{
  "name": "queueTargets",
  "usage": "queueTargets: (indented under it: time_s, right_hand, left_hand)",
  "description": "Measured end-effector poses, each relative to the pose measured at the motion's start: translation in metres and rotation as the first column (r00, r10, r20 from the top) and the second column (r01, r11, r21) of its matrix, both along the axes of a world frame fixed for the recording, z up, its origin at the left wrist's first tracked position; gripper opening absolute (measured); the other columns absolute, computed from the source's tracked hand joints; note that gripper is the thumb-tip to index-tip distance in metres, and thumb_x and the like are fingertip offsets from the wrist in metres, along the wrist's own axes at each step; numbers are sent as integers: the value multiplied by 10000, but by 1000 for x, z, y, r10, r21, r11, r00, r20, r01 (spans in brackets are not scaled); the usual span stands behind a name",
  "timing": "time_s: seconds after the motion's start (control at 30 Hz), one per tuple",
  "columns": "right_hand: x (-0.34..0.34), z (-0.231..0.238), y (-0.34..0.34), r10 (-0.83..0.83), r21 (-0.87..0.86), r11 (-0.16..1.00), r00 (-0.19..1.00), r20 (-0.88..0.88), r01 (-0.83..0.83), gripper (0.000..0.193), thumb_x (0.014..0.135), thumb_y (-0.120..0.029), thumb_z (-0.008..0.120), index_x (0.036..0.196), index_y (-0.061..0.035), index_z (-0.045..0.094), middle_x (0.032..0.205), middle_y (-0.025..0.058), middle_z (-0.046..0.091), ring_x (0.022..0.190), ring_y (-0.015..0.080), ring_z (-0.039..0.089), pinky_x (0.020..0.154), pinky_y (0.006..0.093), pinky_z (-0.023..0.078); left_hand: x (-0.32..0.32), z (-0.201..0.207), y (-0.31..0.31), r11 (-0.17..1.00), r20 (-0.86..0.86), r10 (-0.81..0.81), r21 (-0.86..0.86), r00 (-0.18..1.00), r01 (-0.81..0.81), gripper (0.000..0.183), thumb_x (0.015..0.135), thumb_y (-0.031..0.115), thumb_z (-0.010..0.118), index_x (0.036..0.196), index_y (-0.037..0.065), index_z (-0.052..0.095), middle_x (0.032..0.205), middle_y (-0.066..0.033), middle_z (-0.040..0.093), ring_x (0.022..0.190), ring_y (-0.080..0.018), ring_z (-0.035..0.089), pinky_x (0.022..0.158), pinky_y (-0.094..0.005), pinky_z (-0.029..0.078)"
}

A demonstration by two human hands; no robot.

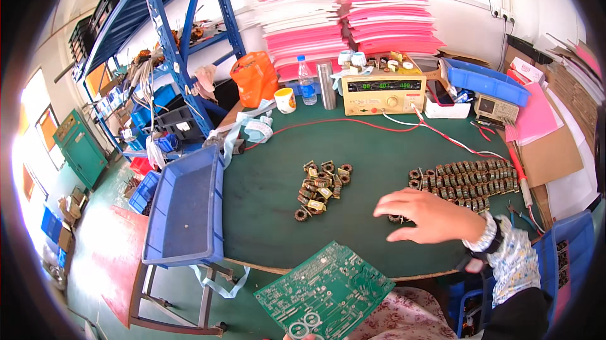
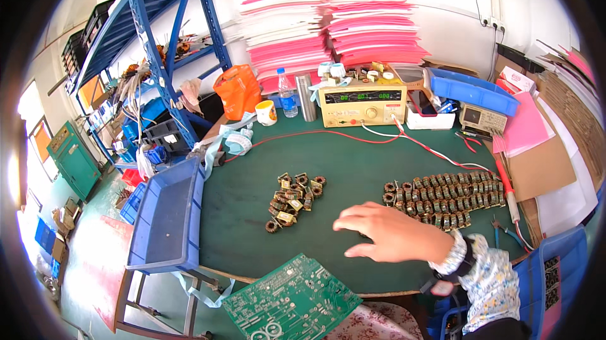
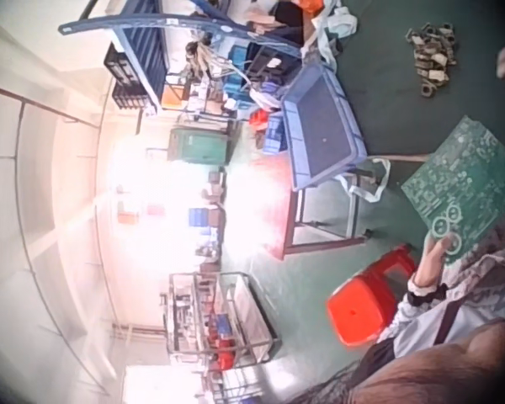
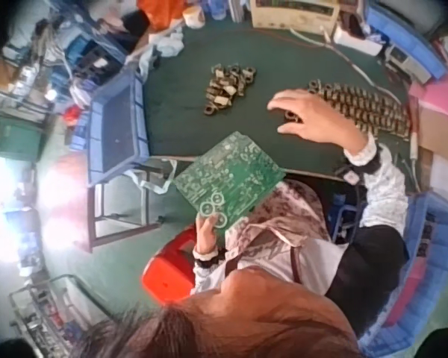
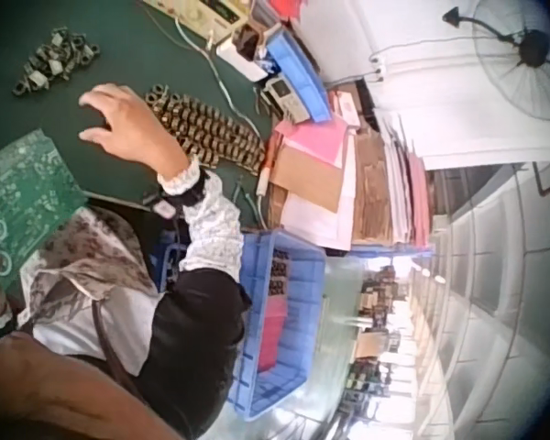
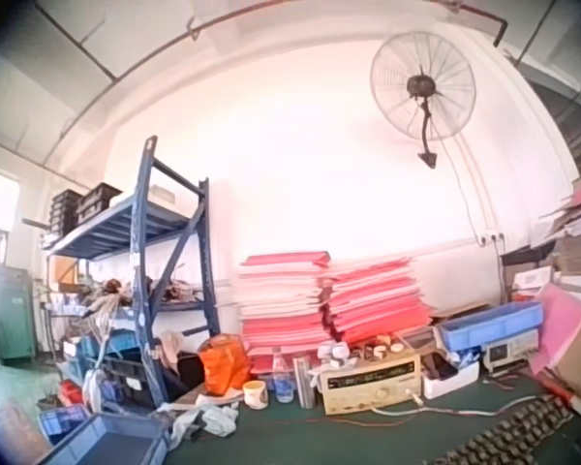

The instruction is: Assembling electronic inductors onto a green printed circuit board.

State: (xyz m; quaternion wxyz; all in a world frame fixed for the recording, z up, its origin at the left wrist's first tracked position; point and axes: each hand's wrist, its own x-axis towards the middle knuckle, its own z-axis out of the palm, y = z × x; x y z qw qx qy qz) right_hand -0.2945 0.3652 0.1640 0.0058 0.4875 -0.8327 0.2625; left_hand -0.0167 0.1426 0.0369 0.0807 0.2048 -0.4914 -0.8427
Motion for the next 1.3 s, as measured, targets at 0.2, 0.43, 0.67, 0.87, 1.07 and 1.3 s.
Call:
queueTargets:
  time_s: [0.2, 0.43, 0.67, 0.87, 1.07, 1.3]
  right_hand:
    - [-77, -33, -93, -30, 94, 995, 994, -109, 40, 587, 743, -420, 714, 1185, -83, 528, 1264, 129, 481, 1166, 347, 441, 952, 429, 406]
    - [-138, -88, -175, -257, 157, 949, 960, -111, 272, 674, 780, -620, 543, 1306, -205, 468, 1369, 157, 375, 1214, 427, 358, 944, 582, 362]
    - [-158, -101, -194, -306, 275, 936, 893, 331, 219, 569, 793, -660, 477, 1161, -242, 594, 1401, 85, 323, 1294, 389, 228, 1022, 623, 110]
    - [-135, -103, -174, -381, 332, 906, 847, 371, 262, 529, 815, -661, 440, 1115, -257, 602, 1379, 109, 304, 1271, 386, 231, 976, 621, 160]
    - [-82, -116, -147, -458, 265, 887, 784, 418, 377, 596, 869, -657, 308, 1247, -232, 486, 1358, 188, 317, 1247, 426, 293, 970, 607, 221]
    - [-75, -83, -77, -357, 124, 929, 932, 65, 347, 479, 886, -310, 489, 1297, -74, 425, 1197, 155, 564, 1068, 356, 538, 924, 533, 351]
  left_hand:
    - [25, -28, -23, 994, 29, 66, -87, 997, -63, 238, 846, 62, 482, 1061, -4, 560, 963, -60, 603, 833, -154, 562, 733, -276, 441]
    - [26, -24, -26, 982, 89, 146, -131, 985, -133, 197, 835, 72, 505, 1006, 1, 572, 915, -53, 600, 813, -151, 549, 715, -276, 430]
    - [28, -29, -23, 967, 171, 253, -84, 952, -241, 183, 806, 76, 523, 969, 21, 586, 856, -28, 596, 765, -131, 542, 674, -260, 423]
    - [22, -35, -22, 986, 135, 170, -24, 976, -168, 216, 805, 80, 514, 1004, 22, 576, 887, -36, 589, 777, -131, 539, 677, -263, 422]
    - [14, -16, -14, 989, 129, 145, -44, 981, -140, 242, 818, 83, 513, 1044, 12, 559, 882, -34, 596, 765, -137, 545, 674, -268, 421]
    - [16, -11, -4, 996, 69, 49, -78, 996, -44, 248, 815, 86, 513, 1040, -6, 559, 913, -47, 612, 775, -144, 558, 675, -270, 426]
